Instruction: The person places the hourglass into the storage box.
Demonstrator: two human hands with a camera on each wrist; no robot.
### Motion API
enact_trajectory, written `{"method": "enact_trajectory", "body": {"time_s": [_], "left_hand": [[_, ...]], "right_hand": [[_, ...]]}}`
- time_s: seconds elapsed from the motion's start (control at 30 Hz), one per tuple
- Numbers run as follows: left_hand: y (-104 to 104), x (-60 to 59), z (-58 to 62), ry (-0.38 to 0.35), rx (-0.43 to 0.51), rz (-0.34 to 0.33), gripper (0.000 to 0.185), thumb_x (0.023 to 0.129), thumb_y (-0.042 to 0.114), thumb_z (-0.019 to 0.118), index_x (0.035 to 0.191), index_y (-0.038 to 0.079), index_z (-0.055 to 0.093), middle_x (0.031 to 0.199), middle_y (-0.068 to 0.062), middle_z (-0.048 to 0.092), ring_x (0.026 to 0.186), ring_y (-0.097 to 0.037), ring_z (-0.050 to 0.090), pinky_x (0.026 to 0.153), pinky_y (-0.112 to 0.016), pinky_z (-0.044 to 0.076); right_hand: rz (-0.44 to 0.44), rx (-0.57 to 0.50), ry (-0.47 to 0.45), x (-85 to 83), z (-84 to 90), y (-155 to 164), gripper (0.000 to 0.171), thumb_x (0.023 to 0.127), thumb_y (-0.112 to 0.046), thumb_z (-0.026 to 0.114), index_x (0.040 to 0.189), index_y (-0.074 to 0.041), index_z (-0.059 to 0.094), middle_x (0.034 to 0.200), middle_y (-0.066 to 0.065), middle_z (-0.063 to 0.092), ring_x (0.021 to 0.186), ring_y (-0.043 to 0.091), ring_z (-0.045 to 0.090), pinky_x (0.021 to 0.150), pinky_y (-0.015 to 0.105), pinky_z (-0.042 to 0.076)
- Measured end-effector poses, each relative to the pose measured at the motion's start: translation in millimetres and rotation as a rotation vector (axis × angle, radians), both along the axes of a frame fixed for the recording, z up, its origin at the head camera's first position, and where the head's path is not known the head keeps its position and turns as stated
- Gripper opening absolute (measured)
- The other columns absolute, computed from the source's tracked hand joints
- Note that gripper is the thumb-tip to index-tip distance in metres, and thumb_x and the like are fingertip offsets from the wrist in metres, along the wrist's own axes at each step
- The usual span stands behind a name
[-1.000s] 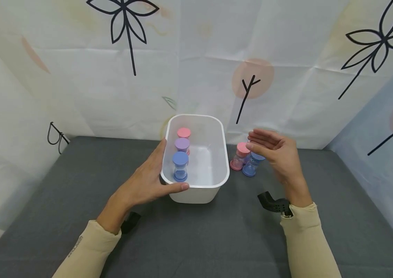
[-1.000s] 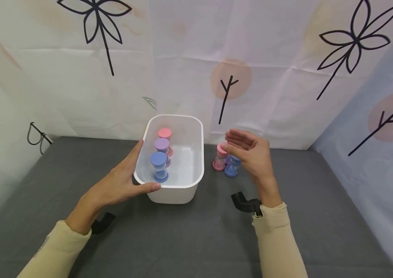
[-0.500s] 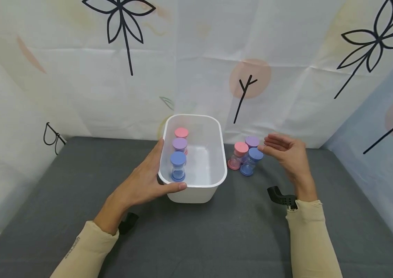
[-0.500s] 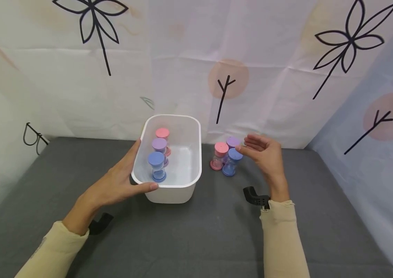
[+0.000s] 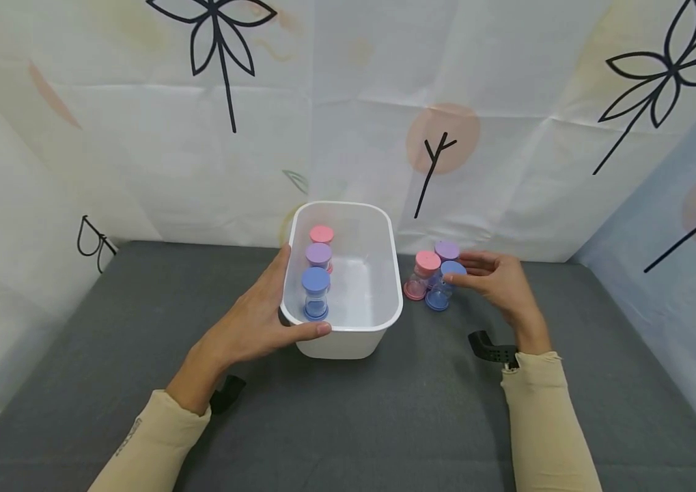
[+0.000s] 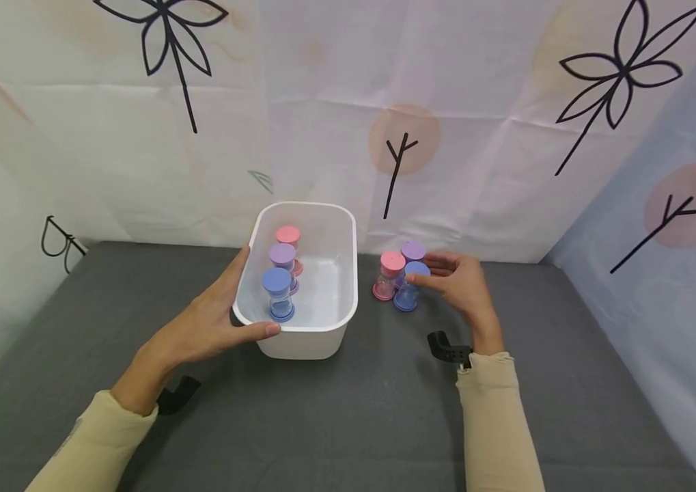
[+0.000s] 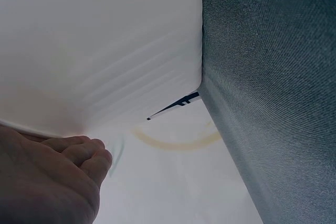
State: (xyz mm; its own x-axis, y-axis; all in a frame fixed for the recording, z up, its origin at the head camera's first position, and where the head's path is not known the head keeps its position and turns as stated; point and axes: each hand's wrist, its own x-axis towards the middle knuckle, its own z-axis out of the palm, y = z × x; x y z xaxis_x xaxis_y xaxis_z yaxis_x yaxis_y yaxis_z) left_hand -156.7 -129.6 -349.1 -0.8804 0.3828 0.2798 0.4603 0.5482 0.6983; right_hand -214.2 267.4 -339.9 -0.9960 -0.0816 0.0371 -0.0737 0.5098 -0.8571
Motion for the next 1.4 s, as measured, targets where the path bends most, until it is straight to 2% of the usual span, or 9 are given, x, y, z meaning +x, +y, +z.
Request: {"method": "enact_trajectory", "body": {"time_s": [0.27, 0.53, 0.83, 0.93, 1.07, 1.23, 1.4], "left_hand": [[0, 0.3, 0.8, 0.004, 0.006, -0.005, 0.121, 0.076, 0.064, 0.081, 0.161, 0.041, -0.003, 0.161, 0.003, 0.026, 0.139, -0.02, 0.039, 0.109, -0.055, 0.037], [0, -1.2, -0.5, 0.005, 0.022, -0.018, 0.12, 0.076, 0.063, 0.081, 0.161, 0.041, -0.001, 0.159, 0.004, 0.028, 0.137, -0.02, 0.041, 0.108, -0.053, 0.038], [0, -0.7, -0.8, 0.004, 0.023, -0.018, 0.12, 0.076, 0.063, 0.081, 0.161, 0.042, -0.002, 0.16, 0.004, 0.027, 0.137, -0.02, 0.04, 0.107, -0.054, 0.038], [0, -0.3, -0.7, 0.003, 0.021, -0.015, 0.121, 0.076, 0.063, 0.081, 0.161, 0.042, -0.002, 0.161, 0.005, 0.026, 0.138, -0.02, 0.04, 0.107, -0.055, 0.038], [1, -0.4, -0.5, 0.003, 0.019, -0.016, 0.121, 0.076, 0.063, 0.081, 0.161, 0.042, -0.003, 0.161, 0.005, 0.025, 0.139, -0.02, 0.039, 0.108, -0.055, 0.038], [0, -0.5, -0.2, 0.003, 0.011, -0.006, 0.12, 0.076, 0.064, 0.08, 0.161, 0.042, -0.002, 0.16, 0.004, 0.028, 0.138, -0.019, 0.04, 0.108, -0.055, 0.038], [0, -0.3, 0.0, 0.003, 0.008, -0.002, 0.119, 0.075, 0.065, 0.08, 0.161, 0.042, 0.0, 0.158, 0.004, 0.03, 0.136, -0.017, 0.041, 0.107, -0.054, 0.038]], "right_hand": [[-0.009, 0.059, -0.037, -1.2, -1.5, -5, 0.071, 0.082, -0.033, 0.088, 0.137, 0.003, 0.06, 0.135, 0.022, 0.061, 0.122, 0.039, 0.058, 0.1, 0.055, 0.045], [0.032, 0.095, -0.033, -2.1, -5.1, -6, 0.065, 0.083, -0.033, 0.087, 0.132, 0.003, 0.064, 0.125, 0.02, 0.067, 0.109, 0.028, 0.065, 0.09, 0.041, 0.049], [-0.001, 0.12, -0.029, 0.1, -0.7, -7, 0.061, 0.083, -0.032, 0.086, 0.129, 0.003, 0.067, 0.124, 0.021, 0.067, 0.111, 0.032, 0.065, 0.093, 0.046, 0.049], [-0.025, 0.128, -0.028, 3.0, 4.7, -7, 0.062, 0.083, -0.035, 0.086, 0.129, 0.001, 0.067, 0.122, 0.019, 0.068, 0.109, 0.027, 0.065, 0.092, 0.042, 0.049], [-0.055, 0.111, -0.003, 10.1, 16.8, -8, 0.062, 0.083, -0.038, 0.086, 0.128, -0.001, 0.067, 0.12, 0.015, 0.068, 0.103, 0.014, 0.066, 0.086, 0.029, 0.05], [-0.082, 0.044, 0.07, 22.3, 35.7, -11, 0.06, 0.085, -0.033, 0.085, 0.131, 0.0, 0.066, 0.115, 0.006, 0.068, 0.096, 0.003, 0.066, 0.078, 0.019, 0.05], [-0.108, -0.066, 0.188, 32.9, 50.4, -18, 0.056, 0.086, -0.021, 0.085, 0.132, 0.004, 0.064, 0.106, -0.009, 0.069, 0.093, 0.002, 0.068, 0.078, 0.017, 0.051]]}}
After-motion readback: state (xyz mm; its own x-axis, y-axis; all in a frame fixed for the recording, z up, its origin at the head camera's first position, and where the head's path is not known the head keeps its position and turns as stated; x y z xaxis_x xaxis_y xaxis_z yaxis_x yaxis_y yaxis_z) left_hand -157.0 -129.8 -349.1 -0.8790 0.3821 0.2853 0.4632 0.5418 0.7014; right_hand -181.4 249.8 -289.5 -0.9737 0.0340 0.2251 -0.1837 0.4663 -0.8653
